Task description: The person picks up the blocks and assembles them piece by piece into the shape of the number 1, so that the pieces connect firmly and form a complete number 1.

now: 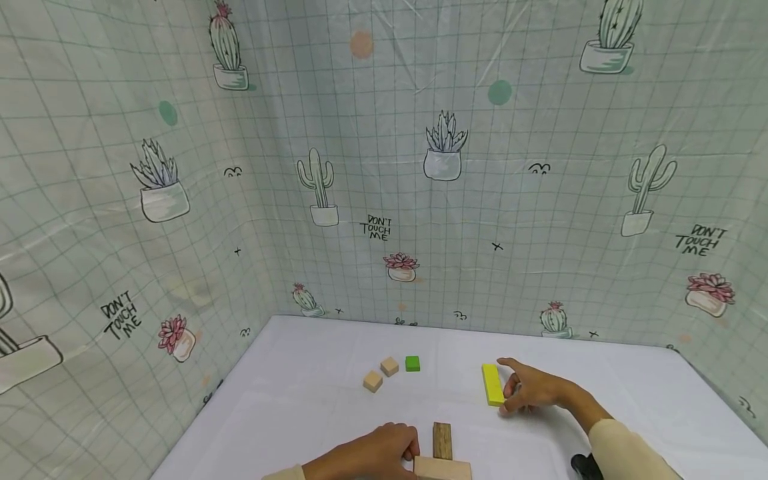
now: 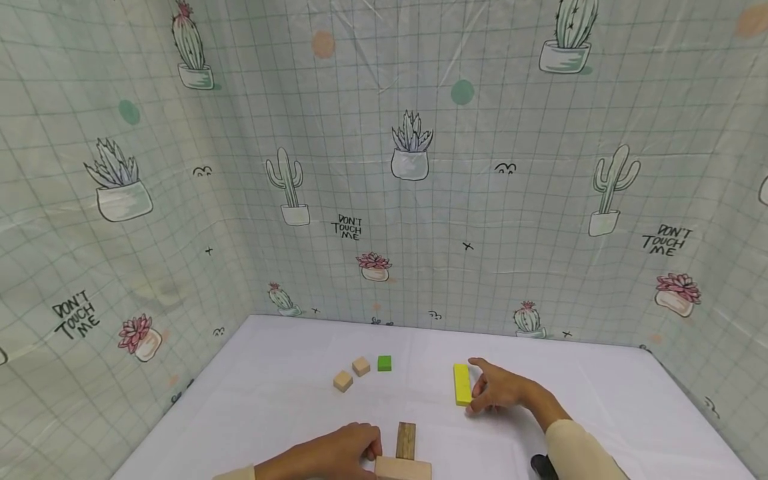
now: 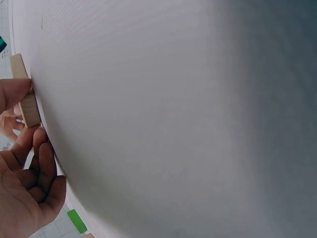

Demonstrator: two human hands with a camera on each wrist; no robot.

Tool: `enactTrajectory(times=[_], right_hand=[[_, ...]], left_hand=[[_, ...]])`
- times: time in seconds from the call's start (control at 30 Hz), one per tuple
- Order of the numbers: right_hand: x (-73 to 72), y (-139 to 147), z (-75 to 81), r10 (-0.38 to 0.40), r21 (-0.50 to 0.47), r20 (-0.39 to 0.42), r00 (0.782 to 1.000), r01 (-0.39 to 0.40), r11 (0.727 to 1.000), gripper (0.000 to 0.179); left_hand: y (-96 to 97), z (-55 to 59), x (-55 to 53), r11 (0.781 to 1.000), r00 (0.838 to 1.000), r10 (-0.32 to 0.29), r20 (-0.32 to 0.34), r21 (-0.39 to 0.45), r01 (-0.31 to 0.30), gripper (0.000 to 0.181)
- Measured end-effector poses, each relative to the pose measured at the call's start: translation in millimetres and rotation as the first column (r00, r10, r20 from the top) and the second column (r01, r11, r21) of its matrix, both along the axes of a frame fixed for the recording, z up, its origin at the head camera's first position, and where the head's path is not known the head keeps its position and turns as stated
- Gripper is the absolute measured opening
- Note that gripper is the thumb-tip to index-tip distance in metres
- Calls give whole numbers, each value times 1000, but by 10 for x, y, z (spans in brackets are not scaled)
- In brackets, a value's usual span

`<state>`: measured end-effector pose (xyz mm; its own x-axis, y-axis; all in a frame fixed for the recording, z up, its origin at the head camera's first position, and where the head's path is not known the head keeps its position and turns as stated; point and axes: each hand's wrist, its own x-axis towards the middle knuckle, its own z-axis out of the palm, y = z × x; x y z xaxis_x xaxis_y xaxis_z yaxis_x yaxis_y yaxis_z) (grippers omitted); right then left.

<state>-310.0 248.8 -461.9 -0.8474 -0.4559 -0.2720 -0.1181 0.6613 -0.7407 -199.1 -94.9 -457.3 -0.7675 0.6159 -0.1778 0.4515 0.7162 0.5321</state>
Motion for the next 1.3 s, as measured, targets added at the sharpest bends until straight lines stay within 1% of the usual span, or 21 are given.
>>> enactTrajectory(times=[0.3, 0.53, 0.8, 0.97, 1.1, 1.3], right_hand=[[-42, -10, -3, -10, 29, 1, 1000, 10, 1000, 106], [-82, -42, 9, -19, 72, -1, 1000, 19, 997, 107], [-112, -61, -21, -23, 103, 3, 1000, 23, 994, 102], [-113, -79, 11, -33, 124, -2, 999, 33, 992, 101], [-124, -98, 40, -36, 144, -7, 999, 37, 989, 100], [-132, -91, 18, -38, 131, 2, 999, 37, 991, 98]], left_hand=[[14, 29, 17, 1000, 1000, -4, -18, -11, 4, 21], [17, 42, 19, 1000, 1000, 13, 3, -8, -13, 20], [10, 45, 22, 1000, 999, 20, 29, 4, -21, 20], [9, 49, 23, 1000, 1000, 5, 6, -5, -5, 20], [10, 44, 16, 1000, 1000, 9, 9, -2, -9, 20], [11, 33, 7, 1000, 999, 16, 30, 15, -17, 21]])
